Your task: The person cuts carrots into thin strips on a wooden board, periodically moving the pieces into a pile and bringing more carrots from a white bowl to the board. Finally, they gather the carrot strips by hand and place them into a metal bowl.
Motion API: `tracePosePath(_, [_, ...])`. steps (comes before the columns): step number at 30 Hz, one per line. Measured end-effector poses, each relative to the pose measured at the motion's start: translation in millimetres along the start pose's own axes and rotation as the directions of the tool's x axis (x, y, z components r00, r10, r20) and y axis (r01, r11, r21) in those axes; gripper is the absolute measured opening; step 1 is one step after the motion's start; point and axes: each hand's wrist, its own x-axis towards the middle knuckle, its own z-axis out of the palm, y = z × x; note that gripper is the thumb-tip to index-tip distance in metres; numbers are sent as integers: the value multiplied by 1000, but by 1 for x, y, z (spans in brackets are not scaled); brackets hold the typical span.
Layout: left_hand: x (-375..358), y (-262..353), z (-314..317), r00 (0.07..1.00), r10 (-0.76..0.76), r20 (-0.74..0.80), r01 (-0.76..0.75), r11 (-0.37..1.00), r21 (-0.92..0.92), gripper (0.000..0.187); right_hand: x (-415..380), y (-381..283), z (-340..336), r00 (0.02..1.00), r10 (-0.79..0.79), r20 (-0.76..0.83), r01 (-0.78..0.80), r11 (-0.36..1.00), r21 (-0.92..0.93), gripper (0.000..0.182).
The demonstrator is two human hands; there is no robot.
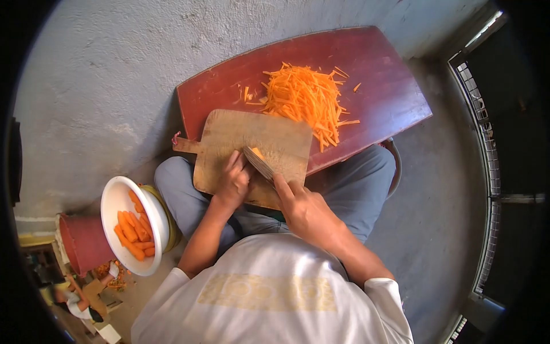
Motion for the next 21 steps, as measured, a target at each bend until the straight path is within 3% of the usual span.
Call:
tracePosePath(2, [2,3,-1,1000,-26,-2,26,999,-24,38,-6,1,-2,996,-79,-44,77,996,-40,59])
tracePosePath(5, [4,-3,2,998,-22,-63,21,999,-29,34,10,4,7,999,22,47,-18,997,-79,57])
tracePosePath(8, [5,-2,4,991,-14,-132,15,1000,5,30,29,3,17,994,-112,1,110,979,-171,57])
tracePosePath(12, [6,1,3,994,-3,-108,1,1000,-12,27,13,3,1,996,-90,24,92,985,-145,63])
tracePosePath(15, [1,-4,8,996,-54,-70,52,998,-28,31,21,8,7,996,-87,3,87,993,-78,53])
tracePosePath(21, [2,-4,7,989,18,-146,-16,1000,15,30,20,6,2,1000,-30,-6,30,1000,-4,52])
